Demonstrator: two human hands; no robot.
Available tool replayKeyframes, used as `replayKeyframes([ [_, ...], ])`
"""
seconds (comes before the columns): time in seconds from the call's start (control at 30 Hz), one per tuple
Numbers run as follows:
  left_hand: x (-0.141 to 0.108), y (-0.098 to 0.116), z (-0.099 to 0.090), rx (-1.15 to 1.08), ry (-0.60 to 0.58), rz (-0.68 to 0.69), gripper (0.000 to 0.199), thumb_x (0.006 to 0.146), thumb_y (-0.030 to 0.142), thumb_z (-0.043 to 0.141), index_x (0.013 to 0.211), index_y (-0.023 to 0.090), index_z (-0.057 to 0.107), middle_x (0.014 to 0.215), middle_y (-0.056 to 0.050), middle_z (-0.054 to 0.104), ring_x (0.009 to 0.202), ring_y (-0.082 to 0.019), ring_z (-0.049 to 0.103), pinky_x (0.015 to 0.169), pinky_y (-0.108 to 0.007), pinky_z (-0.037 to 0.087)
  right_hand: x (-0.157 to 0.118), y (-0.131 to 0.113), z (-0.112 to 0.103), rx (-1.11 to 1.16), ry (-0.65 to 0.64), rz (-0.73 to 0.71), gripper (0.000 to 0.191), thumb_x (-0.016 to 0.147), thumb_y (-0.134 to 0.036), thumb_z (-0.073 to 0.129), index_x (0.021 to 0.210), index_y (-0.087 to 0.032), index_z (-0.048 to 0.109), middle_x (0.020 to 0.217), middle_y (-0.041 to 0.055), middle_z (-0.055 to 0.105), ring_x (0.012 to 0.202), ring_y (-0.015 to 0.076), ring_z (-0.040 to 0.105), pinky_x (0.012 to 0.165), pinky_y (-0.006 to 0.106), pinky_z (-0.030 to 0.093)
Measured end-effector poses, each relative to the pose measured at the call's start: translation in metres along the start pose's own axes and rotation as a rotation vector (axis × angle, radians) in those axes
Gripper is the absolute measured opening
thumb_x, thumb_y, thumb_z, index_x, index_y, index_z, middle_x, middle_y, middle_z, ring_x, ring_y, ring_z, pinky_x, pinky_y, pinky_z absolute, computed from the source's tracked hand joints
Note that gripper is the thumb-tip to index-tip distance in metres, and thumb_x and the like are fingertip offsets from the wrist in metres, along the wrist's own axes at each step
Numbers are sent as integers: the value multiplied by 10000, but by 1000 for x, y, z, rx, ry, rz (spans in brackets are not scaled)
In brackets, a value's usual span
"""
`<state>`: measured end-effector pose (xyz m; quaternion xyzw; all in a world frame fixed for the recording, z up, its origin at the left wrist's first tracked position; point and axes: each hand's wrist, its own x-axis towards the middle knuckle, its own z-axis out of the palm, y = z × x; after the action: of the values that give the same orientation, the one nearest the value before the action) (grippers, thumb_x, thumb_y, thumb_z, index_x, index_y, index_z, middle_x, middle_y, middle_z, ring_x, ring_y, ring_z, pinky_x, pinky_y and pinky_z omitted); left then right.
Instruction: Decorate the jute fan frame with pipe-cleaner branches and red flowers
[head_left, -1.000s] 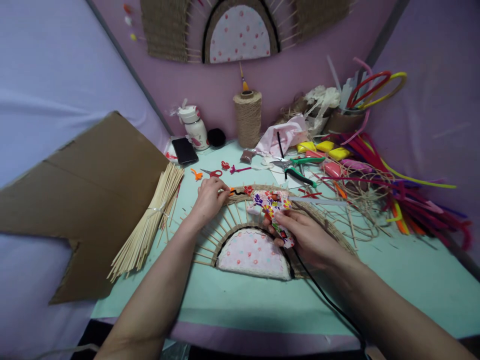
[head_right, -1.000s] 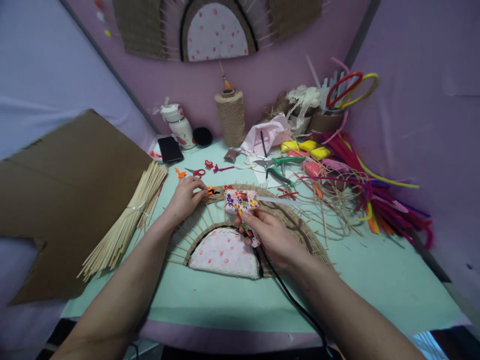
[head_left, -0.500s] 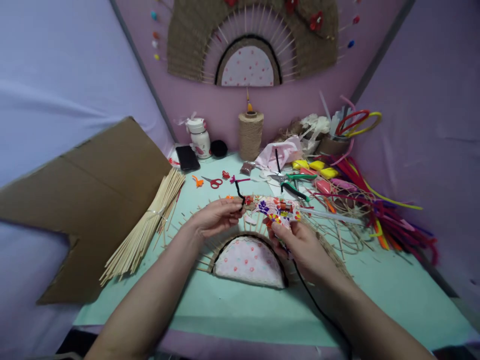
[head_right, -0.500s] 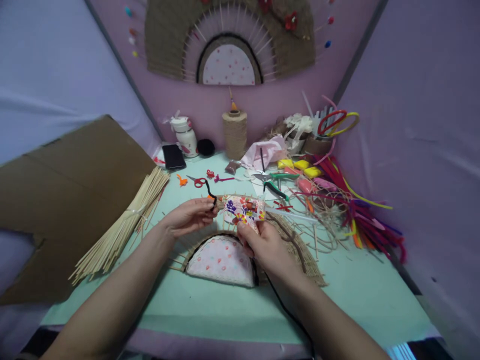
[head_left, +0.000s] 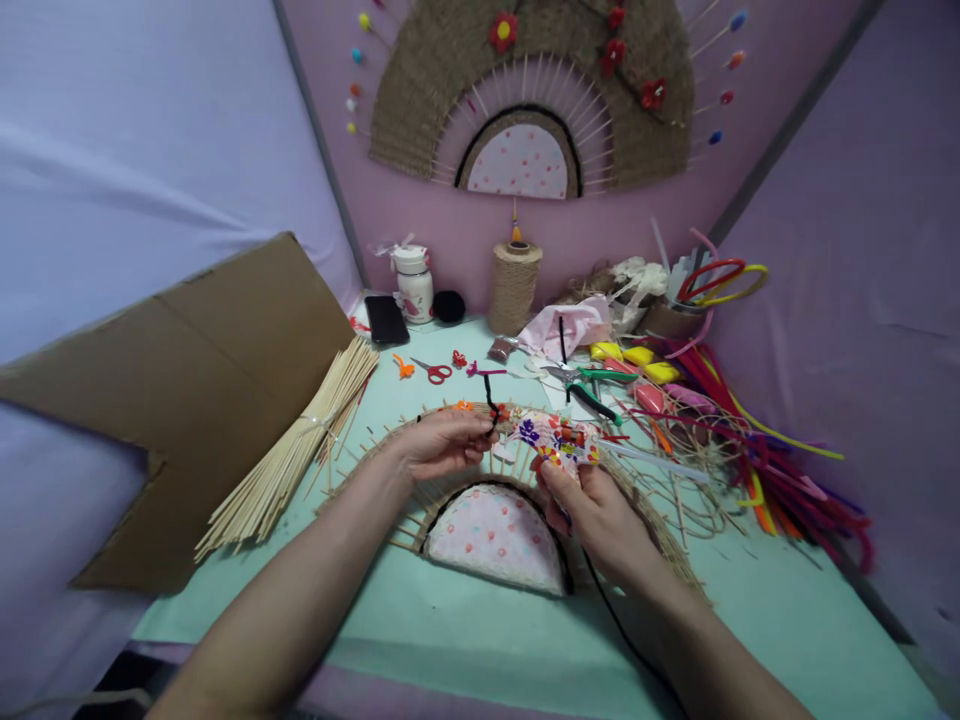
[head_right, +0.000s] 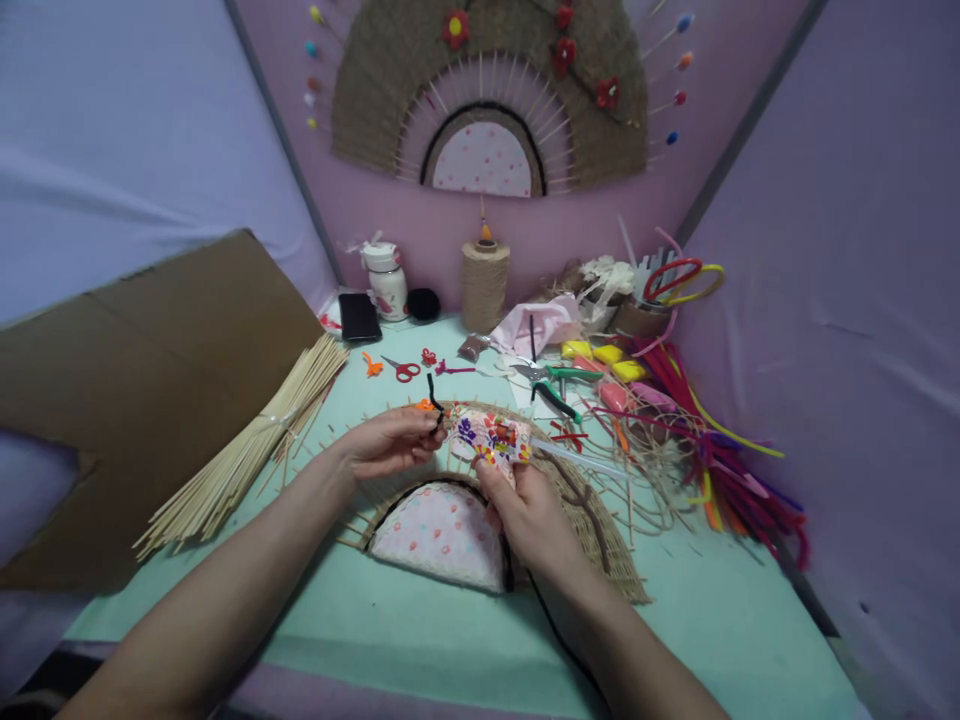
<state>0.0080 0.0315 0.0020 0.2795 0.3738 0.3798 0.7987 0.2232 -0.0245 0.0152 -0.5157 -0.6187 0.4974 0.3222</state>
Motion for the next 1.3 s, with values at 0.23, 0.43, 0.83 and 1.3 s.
replayKeyframes([
  [0.23,0,2,2,16,-10,-20,179,660,140,803,753,79,663,702,-47,625,587,-55,467,506,-165,286,-1,-5,-1,-49,-6,3,421,859,-573,430,614,-247,537,472,-4,503,482,173,458,514,293,391],
  [0.43,-2,3,5,14,-4,-11,171,652,121,798,750,82,664,681,-45,634,566,-53,473,500,-166,281,-2,-5,-1,-66,25,-8,403,869,-544,446,652,-240,597,471,-6,514,504,184,508,507,282,415],
  [0.83,-2,2,5,16,-9,-14,198,627,133,823,748,77,677,680,-48,634,556,-52,468,486,-158,296,-1,-6,-2,-107,11,-7,396,877,-524,439,715,-231,651,490,5,540,556,196,559,541,282,456],
  [1.3,-1,1,3,30,-2,-16,162,675,136,799,755,83,669,682,-55,639,561,-63,471,501,-189,287,-1,-3,-1,-39,41,0,359,843,-534,483,708,-246,650,491,17,543,576,222,564,521,302,438],
])
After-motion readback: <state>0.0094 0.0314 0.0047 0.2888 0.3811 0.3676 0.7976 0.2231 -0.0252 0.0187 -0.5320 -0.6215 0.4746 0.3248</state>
